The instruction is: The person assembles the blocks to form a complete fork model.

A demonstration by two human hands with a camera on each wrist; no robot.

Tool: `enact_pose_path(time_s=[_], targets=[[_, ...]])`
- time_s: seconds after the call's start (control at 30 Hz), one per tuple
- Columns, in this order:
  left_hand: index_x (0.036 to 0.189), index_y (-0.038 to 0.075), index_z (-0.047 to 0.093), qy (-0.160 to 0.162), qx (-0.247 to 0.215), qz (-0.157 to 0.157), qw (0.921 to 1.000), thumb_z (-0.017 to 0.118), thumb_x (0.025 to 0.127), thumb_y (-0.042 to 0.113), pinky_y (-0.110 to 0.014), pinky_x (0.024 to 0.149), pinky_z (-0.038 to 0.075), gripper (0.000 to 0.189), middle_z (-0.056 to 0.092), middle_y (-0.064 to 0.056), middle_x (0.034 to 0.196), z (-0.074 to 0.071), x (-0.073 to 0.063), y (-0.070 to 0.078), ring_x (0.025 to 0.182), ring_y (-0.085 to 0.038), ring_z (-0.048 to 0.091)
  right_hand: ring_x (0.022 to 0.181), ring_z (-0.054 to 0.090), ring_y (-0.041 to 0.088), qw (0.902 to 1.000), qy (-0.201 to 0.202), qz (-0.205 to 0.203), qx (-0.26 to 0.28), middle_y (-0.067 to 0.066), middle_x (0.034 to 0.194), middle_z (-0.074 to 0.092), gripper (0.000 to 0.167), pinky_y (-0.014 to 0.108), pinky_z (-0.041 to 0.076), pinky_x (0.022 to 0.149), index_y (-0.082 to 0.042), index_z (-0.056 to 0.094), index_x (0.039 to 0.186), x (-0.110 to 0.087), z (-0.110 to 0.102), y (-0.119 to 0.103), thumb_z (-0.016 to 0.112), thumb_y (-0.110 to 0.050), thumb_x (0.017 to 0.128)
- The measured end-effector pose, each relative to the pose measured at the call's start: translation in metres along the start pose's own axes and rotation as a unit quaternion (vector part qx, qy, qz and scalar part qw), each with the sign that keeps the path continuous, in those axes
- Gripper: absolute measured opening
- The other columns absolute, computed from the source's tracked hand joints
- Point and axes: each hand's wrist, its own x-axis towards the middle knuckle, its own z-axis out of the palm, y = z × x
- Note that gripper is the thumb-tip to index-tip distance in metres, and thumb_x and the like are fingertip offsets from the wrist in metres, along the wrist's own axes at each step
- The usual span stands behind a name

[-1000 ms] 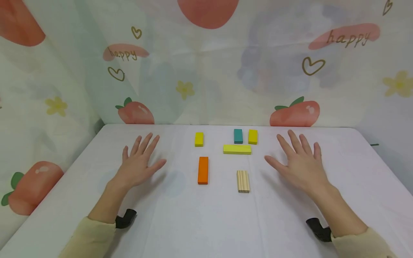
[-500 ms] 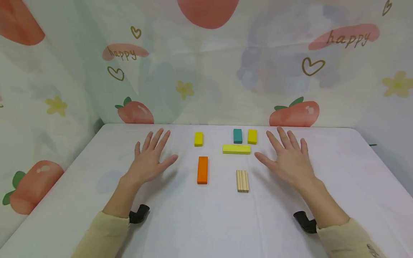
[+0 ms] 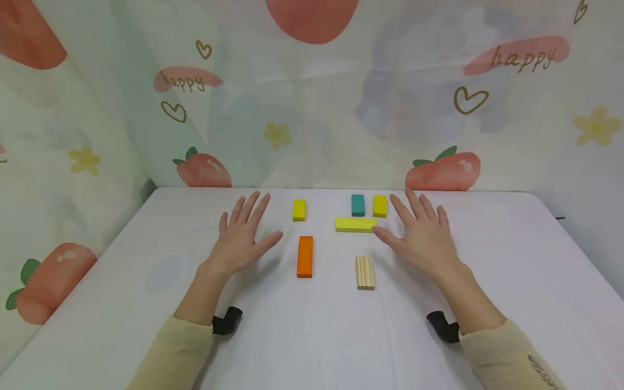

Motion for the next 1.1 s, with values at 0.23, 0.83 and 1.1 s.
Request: enact_pose_path(time_s=[0.23,0.83,1.1], targets=[[0.164,0.032,0.008,0.004,-0.034,0.015,0.9993,0.051,0.097,0.062,-0.062,0.118,-0.001,0.085,0.002,0.003,0.169,0.008,0.005,0.006,0.153,-0.026,-0.003,0.146,0.014,0.050,0.9999,0.000,-0.009,0.014,0.026,0.162,0.017,0.085,0.068,0.007,0.115,-0.003,0.030,0.157,0.007,0.005,-0.005,0.062,-0.052,0.095],[0.163,0.031,0.019,0.012,-0.152,0.083,0.9849,0.065,0.093,0.052,-0.055,0.120,0.011,0.086,0.012,0.005,0.167,0.024,0.014,0.008,0.153,-0.022,0.007,0.141,0.027,0.049,0.9988,-0.014,-0.018,0.043,0.026,0.159,0.025,0.081,0.068,0.027,0.110,-0.006,0.037,0.155,0.029,0.016,-0.022,0.070,-0.046,0.093],[0.161,0.034,0.025,-0.030,-0.195,0.083,0.9769,0.070,0.091,0.045,-0.055,0.116,0.027,0.084,0.011,0.013,0.166,0.032,0.014,0.006,0.151,-0.017,0.014,0.140,0.027,0.051,0.9960,-0.042,-0.014,0.078,0.026,0.158,0.027,0.079,0.070,0.030,0.107,-0.006,0.037,0.155,0.032,0.018,-0.022,0.071,-0.041,0.093]])
